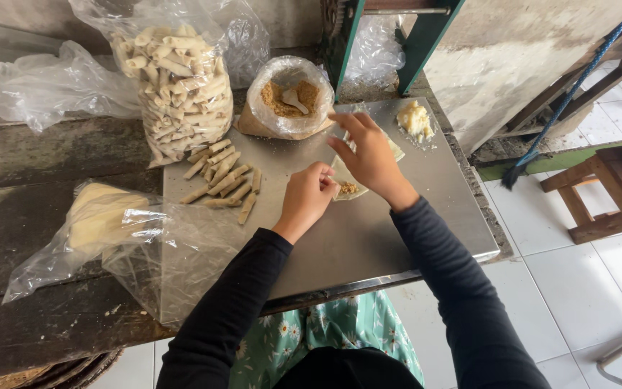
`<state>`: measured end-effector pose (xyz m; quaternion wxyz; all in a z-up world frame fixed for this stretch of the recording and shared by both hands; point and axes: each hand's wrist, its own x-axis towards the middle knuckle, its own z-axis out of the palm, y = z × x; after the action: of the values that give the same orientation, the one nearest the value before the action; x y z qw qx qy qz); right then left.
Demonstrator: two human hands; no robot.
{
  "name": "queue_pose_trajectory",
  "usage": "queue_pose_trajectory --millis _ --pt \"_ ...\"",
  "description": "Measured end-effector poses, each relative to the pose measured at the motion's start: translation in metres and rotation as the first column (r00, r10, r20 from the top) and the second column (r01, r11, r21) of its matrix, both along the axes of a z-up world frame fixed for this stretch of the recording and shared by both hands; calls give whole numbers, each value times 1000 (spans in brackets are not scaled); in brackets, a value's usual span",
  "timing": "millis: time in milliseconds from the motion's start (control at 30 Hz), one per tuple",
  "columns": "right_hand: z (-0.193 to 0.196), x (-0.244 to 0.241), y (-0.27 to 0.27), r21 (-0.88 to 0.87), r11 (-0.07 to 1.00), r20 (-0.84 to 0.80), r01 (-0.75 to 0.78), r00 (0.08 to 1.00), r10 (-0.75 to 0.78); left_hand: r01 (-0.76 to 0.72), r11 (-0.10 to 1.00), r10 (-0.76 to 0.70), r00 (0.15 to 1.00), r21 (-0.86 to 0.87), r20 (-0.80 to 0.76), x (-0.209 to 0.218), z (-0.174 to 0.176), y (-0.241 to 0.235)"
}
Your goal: The person repeatedly scoops a granular filling onto triangular wrappers, folds them into sealed packets, and stacks the finished items on the table. The process is continuous and repetitive throughout the clip.
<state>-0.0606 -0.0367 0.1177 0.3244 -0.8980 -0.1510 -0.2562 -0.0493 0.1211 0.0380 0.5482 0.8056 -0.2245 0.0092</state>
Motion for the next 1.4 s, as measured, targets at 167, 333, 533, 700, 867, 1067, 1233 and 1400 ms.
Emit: queue_pose_trajectory --millis 167,333,533,700,867,1067,1233,1400 --pt "-33 -40 -28 -142 977 -161 156 971 -179 -37 998 33 996 54 83 -7 3 -6" --pt "-58 -64 -38 -229 949 -175 216 950 -259 -108 979 84 986 175 141 -12 10 -7" --pt "-66 -64 -37 -160 967 -197 198 954 -228 -158 948 80 958 276 276 -19 13 -7" --pt "-60 -62 -27 53 986 -283 157 949 -136 -195 934 58 909 299 413 -20 6 -10" --pt "-59 -64 -16 62 998 -188 20 982 -8 -194 931 41 898 309 439 -18 0 -10" --pt "-65 -64 -14 -46 999 -75 -17 997 13 -144 924 -24 903 355 428 -15 4 -6" --pt "-68 -61 -16 44 999 -95 6 995 -1 -33 932 -130 899 361 418 -11 8 1" --pt "-67 -62 -13 3 1000 -98 2 995 -2 -29 877 -213 871 479 442 -6 2 3"
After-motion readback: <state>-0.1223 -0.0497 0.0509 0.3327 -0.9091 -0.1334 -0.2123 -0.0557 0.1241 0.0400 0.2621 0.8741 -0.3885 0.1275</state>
